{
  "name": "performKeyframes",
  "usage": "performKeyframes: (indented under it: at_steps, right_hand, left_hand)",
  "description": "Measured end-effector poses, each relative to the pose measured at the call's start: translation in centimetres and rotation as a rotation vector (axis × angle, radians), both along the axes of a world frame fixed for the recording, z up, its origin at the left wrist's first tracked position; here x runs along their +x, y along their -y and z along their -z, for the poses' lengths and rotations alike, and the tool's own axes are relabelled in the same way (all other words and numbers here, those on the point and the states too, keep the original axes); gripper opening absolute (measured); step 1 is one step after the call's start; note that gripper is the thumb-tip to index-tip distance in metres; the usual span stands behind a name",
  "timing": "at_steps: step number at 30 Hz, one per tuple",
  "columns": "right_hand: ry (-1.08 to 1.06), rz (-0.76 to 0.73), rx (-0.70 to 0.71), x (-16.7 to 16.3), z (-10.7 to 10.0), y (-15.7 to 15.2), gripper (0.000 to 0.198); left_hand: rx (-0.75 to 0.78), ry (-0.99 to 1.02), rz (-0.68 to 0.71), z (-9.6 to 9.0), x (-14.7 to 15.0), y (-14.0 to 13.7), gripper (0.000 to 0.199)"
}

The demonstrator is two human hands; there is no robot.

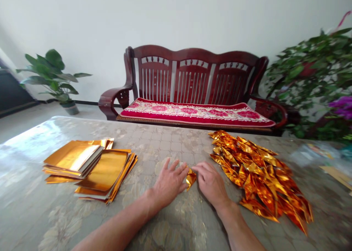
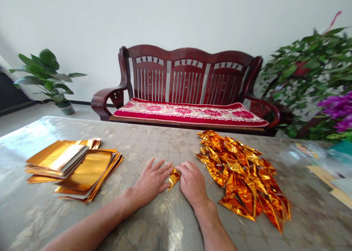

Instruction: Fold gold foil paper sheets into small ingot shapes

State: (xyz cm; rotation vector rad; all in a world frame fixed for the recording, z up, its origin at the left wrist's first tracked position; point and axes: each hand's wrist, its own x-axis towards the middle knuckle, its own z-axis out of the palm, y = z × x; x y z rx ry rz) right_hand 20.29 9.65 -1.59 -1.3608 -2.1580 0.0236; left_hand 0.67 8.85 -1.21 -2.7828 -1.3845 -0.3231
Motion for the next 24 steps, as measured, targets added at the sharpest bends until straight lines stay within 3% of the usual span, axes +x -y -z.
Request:
performKeyframes:
  at_steps: [3, 12, 18, 24]
  right_hand:
    - [0.03, -0.071, -0.02, -0.3, -0.2, 0.2, 0.037]
    - [0.073, -0.03, 0.009, 0.3, 0.2, -0.1, 0.037]
    - [0.101, -0.047, 0.029, -0.8, -0.1, 0.6, 0.031]
    - [0.044, -0.082, -0.003, -1.9, 0.2, 1.4, 0.031]
  left_hand:
    - [-0.007, 0.011, -0.007, -0.1, 0.1, 0.0, 0.045]
    - [-0.035, 0.035, -0.013, -0.6, 0.3, 0.2, 0.038]
    - [-0.014, 0.041, -0.101, -0.1, 1.7, 0.7, 0.036]
    - [0.044, -0.001, 0.06, -0.5, -0.6, -0.4, 0.032]
